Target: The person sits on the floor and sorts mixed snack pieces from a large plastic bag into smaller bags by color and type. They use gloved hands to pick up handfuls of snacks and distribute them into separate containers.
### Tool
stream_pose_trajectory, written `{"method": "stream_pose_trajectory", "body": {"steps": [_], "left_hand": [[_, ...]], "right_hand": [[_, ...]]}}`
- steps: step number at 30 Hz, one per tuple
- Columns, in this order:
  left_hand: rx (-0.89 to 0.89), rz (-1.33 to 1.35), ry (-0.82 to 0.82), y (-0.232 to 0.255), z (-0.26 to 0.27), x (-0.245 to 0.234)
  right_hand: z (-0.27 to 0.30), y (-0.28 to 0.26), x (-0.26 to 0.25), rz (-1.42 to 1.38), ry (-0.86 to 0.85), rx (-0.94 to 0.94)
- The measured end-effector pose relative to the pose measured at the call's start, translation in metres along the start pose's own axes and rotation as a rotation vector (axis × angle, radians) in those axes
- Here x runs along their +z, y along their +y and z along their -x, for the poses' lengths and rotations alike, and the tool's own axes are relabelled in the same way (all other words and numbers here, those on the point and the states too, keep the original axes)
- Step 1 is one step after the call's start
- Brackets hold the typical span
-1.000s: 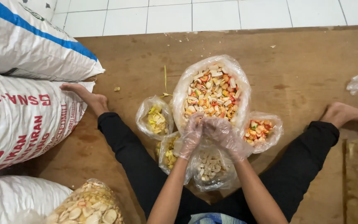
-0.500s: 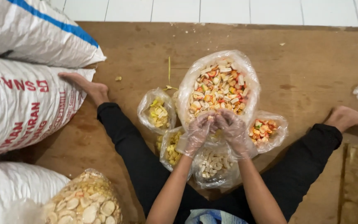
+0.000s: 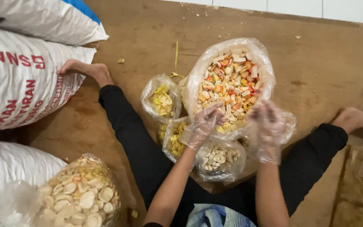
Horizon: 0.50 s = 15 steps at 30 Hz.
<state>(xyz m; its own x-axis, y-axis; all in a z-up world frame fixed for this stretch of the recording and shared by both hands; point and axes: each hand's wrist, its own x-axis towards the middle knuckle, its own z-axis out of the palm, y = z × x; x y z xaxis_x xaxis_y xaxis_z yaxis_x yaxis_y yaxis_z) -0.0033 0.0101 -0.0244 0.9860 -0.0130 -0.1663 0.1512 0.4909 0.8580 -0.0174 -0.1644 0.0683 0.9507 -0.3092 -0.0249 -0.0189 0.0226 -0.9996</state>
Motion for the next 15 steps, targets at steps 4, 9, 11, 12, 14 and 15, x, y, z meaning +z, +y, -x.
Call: {"method": "stream_pose_trajectory", "body": {"steps": [4, 9, 11, 12, 14, 15], "left_hand": [[-0.021, 0.019, -0.077, 0.008, 0.002, -0.004], [-0.020, -0.048, -0.146, 0.015, 0.001, 0.001], [0.053, -0.003, 0.004, 0.014, 0.002, 0.007], [0.047, -0.002, 0.002, 0.011, 0.004, 0.006], [0.091, -0.027, -0.011, 0.009, 0.001, 0.005], [0.091, -0.026, -0.012, 0.010, 0.002, 0.006]], "right_hand": [[-0.004, -0.016, -0.034, -0.188, 0.336, 0.018], [-0.009, 0.032, -0.079, -0.285, 0.550, 0.123], [-0.010, 0.075, -0.099, -0.022, 0.502, 0.216], [-0.005, 0.097, -0.105, -0.019, 0.506, 0.219], [0.001, 0.139, -0.118, 0.363, 0.423, 0.345], [0.003, 0.146, -0.118, 0.363, 0.424, 0.345]]}}
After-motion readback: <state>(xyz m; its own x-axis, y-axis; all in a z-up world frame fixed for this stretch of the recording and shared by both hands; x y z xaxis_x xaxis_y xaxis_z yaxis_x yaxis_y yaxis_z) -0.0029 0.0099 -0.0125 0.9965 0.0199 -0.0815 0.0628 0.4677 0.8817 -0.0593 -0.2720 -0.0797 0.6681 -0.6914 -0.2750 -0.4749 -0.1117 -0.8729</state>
